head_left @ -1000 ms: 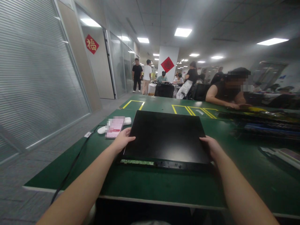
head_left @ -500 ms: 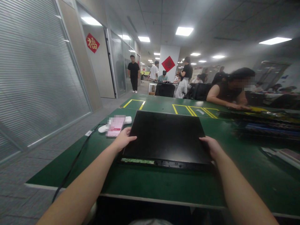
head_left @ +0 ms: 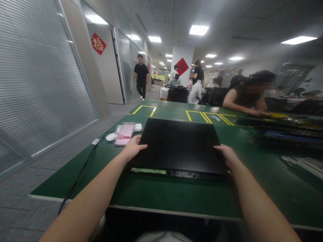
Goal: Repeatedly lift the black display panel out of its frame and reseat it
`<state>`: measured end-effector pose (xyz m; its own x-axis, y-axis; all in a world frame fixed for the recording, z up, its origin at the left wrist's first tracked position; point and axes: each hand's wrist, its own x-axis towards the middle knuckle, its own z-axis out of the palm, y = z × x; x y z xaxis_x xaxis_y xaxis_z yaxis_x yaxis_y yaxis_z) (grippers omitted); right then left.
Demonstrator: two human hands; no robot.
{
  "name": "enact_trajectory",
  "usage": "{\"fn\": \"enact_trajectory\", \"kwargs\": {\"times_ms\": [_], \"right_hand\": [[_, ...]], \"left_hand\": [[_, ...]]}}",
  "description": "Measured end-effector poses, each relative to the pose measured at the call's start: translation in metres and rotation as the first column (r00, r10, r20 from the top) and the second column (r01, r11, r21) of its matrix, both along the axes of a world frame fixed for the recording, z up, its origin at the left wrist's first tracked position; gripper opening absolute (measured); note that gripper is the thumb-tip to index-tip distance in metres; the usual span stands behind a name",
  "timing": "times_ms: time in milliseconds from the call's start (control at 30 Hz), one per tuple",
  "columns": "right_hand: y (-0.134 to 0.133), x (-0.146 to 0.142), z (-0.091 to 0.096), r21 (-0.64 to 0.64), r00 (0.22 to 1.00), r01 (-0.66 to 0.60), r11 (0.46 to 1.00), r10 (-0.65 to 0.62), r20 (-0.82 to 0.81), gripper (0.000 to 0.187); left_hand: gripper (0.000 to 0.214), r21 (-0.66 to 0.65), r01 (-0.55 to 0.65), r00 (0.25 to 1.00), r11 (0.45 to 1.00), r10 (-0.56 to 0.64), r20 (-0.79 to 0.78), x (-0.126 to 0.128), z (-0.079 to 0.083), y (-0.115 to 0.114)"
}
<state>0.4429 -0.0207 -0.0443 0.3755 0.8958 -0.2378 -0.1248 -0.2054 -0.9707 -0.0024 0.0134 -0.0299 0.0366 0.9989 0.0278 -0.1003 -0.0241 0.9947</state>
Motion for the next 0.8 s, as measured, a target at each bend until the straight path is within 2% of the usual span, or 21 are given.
{"fn": "enact_trajectory", "kwargs": {"times_ms": [267, 800], "right_hand": [[-0.0023, -0.0038, 0.0033, -0.006, 0.999, 0.016, 1.0, -0.016, 0.041, 0.014], [-0.0012, -0.003, 0.0029, -0.016, 0.997, 0.027, 0.999, -0.026, 0.078, 0.017]], "left_hand": [[0.067, 0.0, 0.02, 0.998, 1.0, -0.02, 0.055, 0.0012, 0.002, -0.0012], [0.063, 0.015, 0.01, 1.0, 1.0, -0.01, 0.021, 0.0017, 0.0022, -0.0015]]}}
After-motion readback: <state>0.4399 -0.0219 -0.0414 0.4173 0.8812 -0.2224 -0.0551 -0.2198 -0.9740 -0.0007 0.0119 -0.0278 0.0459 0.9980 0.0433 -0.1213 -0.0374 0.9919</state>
